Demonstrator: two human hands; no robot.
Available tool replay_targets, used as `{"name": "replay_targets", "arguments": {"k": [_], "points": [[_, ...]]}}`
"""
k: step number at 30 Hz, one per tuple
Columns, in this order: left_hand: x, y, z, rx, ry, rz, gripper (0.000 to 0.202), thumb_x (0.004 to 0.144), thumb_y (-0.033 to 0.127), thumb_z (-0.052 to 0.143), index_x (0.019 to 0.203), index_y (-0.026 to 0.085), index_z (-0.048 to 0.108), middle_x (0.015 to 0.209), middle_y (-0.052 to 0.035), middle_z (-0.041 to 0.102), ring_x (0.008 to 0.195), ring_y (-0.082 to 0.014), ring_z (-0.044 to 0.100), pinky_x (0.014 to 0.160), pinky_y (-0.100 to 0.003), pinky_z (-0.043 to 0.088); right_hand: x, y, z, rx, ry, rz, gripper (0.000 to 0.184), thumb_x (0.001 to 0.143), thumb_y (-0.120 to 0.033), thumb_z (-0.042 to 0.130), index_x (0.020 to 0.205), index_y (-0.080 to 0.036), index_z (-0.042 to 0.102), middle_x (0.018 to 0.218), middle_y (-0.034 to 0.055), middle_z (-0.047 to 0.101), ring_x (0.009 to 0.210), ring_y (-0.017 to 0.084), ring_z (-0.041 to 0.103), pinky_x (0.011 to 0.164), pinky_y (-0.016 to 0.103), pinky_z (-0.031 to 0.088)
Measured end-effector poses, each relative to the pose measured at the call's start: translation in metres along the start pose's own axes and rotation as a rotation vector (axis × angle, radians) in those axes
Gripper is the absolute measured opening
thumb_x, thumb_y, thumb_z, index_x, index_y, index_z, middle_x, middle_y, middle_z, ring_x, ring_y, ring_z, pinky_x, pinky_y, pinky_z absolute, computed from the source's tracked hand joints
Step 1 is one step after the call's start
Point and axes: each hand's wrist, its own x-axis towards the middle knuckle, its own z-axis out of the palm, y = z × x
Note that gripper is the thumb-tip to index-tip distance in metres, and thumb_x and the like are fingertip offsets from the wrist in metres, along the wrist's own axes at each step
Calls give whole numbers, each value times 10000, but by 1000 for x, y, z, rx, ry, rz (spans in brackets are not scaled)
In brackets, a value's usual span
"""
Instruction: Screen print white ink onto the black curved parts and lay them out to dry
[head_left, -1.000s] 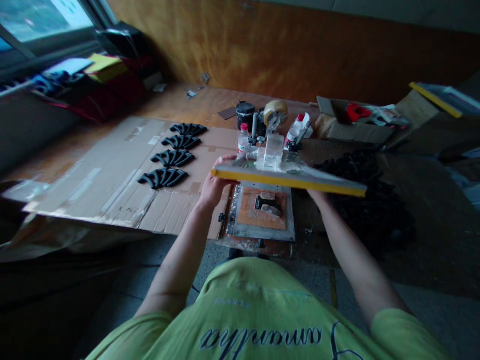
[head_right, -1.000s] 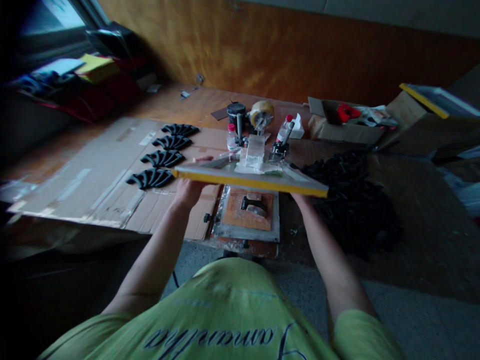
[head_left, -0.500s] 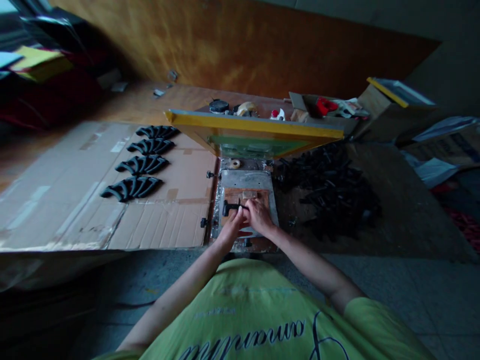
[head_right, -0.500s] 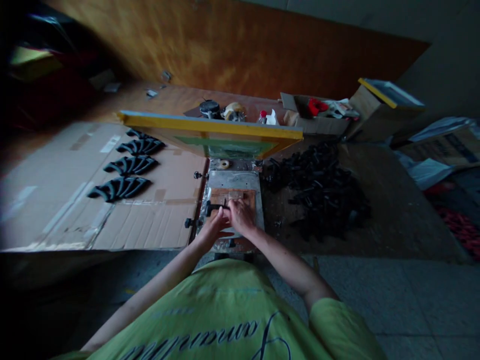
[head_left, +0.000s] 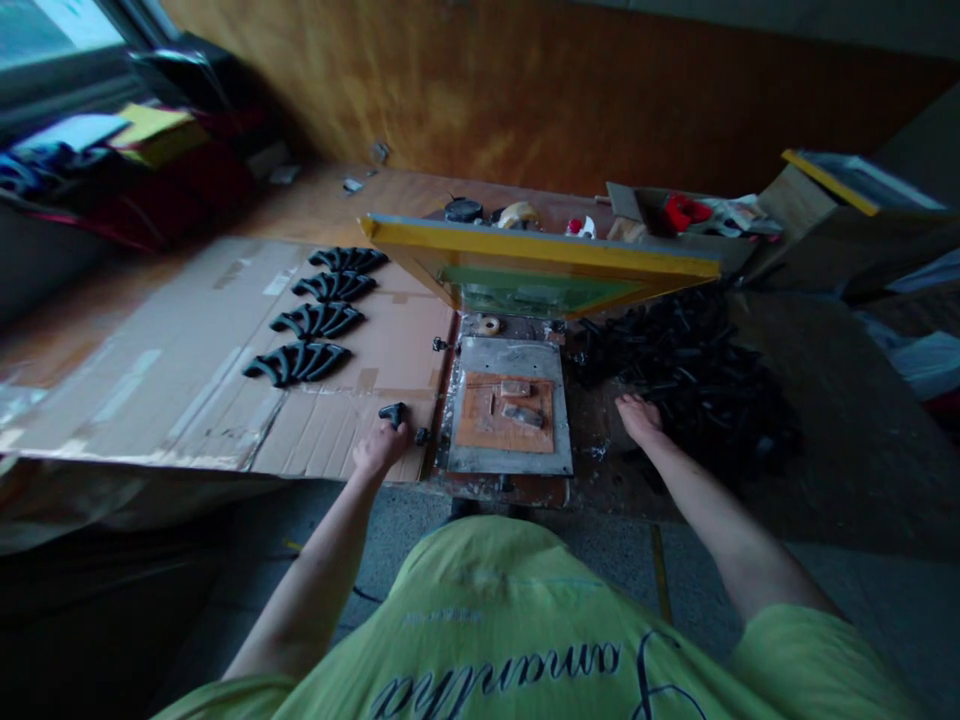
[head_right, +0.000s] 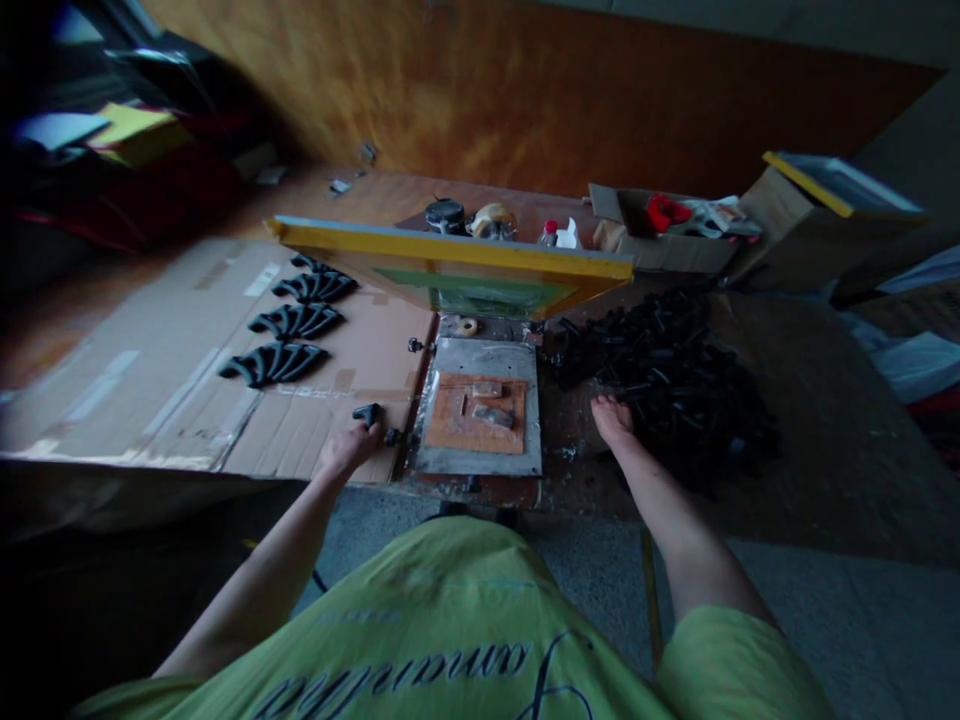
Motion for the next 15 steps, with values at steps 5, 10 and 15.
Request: {"name": "replay_targets", "arguments": {"k": [5,10,15], "points": [[-1,9,-13,98,127,-75,759,895,693,252,1176,116,655,1243,-264,648,1167,-425,602,949,-545,438,4,-10,-24,168,177,-8,187,883,-275,556,1016,-185,651,1120,128,639,942,231,601,769,324,456],[-8,60,-63,-256,304,180,538,944,596,338,1000,176,670,944,-145,726,850,-269,691,744,-359,496,4,-87,-35,904,443,-175,263,817,-432,652,932,-198,611,887,45,666,814,208,622,769,336,502],[-40,146,-127,-1160,341,557,495,949,615,375,1157,203,552,660,20,605,467,-102,503,468,-217,393,-9,-171,-19,957,437,-422,217,902,-296,553,1021,-210,712,953,52,651,908,186,628,836,310,500]]}}
